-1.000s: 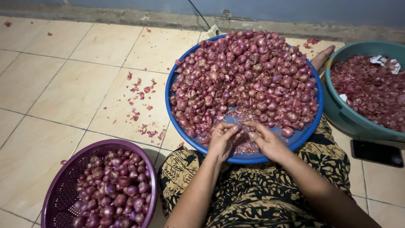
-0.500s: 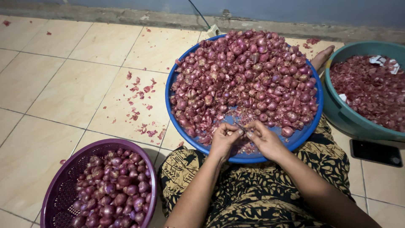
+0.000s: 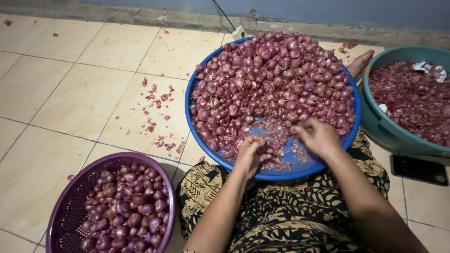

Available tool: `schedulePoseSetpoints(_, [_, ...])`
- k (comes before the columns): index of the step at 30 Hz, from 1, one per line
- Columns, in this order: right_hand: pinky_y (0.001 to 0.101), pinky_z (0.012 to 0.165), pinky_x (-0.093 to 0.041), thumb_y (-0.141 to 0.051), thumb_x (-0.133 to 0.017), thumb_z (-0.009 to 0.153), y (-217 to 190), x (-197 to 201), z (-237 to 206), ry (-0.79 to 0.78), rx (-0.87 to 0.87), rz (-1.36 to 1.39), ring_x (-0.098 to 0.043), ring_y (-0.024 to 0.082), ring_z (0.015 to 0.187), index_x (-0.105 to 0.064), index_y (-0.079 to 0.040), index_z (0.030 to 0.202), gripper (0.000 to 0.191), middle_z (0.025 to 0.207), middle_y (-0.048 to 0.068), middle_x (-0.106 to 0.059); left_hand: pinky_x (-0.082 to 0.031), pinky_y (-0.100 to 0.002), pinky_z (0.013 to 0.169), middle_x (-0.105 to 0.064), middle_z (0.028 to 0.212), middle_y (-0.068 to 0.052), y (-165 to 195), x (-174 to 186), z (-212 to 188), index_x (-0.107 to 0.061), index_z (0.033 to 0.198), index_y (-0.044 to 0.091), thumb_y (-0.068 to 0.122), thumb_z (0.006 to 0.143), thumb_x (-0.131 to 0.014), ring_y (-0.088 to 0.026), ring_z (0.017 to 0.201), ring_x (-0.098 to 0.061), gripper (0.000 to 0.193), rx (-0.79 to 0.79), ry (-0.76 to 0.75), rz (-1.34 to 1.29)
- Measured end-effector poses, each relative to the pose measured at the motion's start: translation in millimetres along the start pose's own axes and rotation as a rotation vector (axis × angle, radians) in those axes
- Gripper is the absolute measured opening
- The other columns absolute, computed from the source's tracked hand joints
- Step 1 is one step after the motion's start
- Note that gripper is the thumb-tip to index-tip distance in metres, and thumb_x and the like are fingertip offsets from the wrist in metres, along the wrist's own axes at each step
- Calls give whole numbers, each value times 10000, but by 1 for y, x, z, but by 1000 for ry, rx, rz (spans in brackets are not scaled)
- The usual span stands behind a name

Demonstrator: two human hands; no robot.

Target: The person sits on the floor with a large blue tray of unpeeled shallots on their lap and peels the outer skins off the shallots by hand, occasionally using a small knife. Peeled shallots are placed in a purple colander and discarded skins collect in a green basin and on the floor.

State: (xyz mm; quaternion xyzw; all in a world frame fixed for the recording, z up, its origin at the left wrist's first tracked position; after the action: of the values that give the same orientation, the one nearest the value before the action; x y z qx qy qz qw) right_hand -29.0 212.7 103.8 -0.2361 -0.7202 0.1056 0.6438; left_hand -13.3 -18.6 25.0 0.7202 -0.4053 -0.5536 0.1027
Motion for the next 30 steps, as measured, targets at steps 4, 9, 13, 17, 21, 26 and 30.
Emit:
schedulePoseSetpoints(4, [464,921,-554,-294,-711,893,9,5,-1,-40,47,-196,-728,304,989,-704,-120,1159,318,1099,115,-730,-421,-231,461,-599,681,-27,-12,9,15,-541,845,70,177,993,-720,-112,558,-558,256,-98,-70,216])
schedulePoseSetpoints(9, [488,882,-546,-336,-768,843,-7,-4,-14,11,99,-392,-694,363,1005,-696,-104,1099,352,1182,146,-683,-338,-219,422,-638,714,-25,-30,21,30,-613,906,85,205,976,-721,-93,513,-474,177,-140,17,419])
schedulePoseSetpoints(13, [450,872,-564,-292,-788,827,-21,3,-16,-125,97,-226,-729,306,962,-673,-117,1124,363,1048,121,-732,-575,-220,698,-740,928,-43,-34,16,32,-699,1079,29,143,963,-721,-88,787,-687,164,-204,-98,431])
schedulePoseSetpoints(17, [411,830,-570,-218,-824,779,-29,-13,-30,-72,314,16,-740,283,923,-680,-97,1087,361,991,126,-748,-551,-248,674,-731,955,-64,-32,11,25,-698,1132,3,116,965,-722,-115,784,-668,203,-121,-169,437])
schedulePoseSetpoints(21, [390,799,-558,-189,-846,758,-19,-31,-30,59,612,136,-707,276,899,-708,-37,1060,364,973,148,-729,-570,-264,694,-734,974,-87,-24,9,18,-676,1133,-23,70,973,-706,-142,802,-688,187,-102,-192,320])
schedulePoseSetpoints(26, [337,825,-571,-158,-748,901,-7,-47,-19,-21,447,563,-707,188,927,-727,-9,1061,220,977,82,-759,-620,-269,801,-755,1043,-112,-19,13,16,-656,1167,-18,25,961,-686,-147,895,-739,213,-97,-253,206])
schedulePoseSetpoints(30, [350,855,-545,-214,-674,949,-16,-33,-29,-13,468,599,-687,189,991,-614,-20,1270,379,1083,71,-727,-473,-232,592,-741,1001,-122,-23,16,22,-668,1172,-6,7,991,-707,-133,763,-658,186,-152,-179,328])
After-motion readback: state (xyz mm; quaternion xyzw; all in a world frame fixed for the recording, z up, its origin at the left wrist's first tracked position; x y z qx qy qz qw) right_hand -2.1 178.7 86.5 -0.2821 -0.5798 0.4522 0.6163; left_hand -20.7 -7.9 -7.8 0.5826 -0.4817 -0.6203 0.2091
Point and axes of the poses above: each hand's wrist, its own z-axis towards the middle knuckle, its own x-axis out of the back of the hand, y = z × x, the point moved 1 cm from there along z, towards the middle knuckle
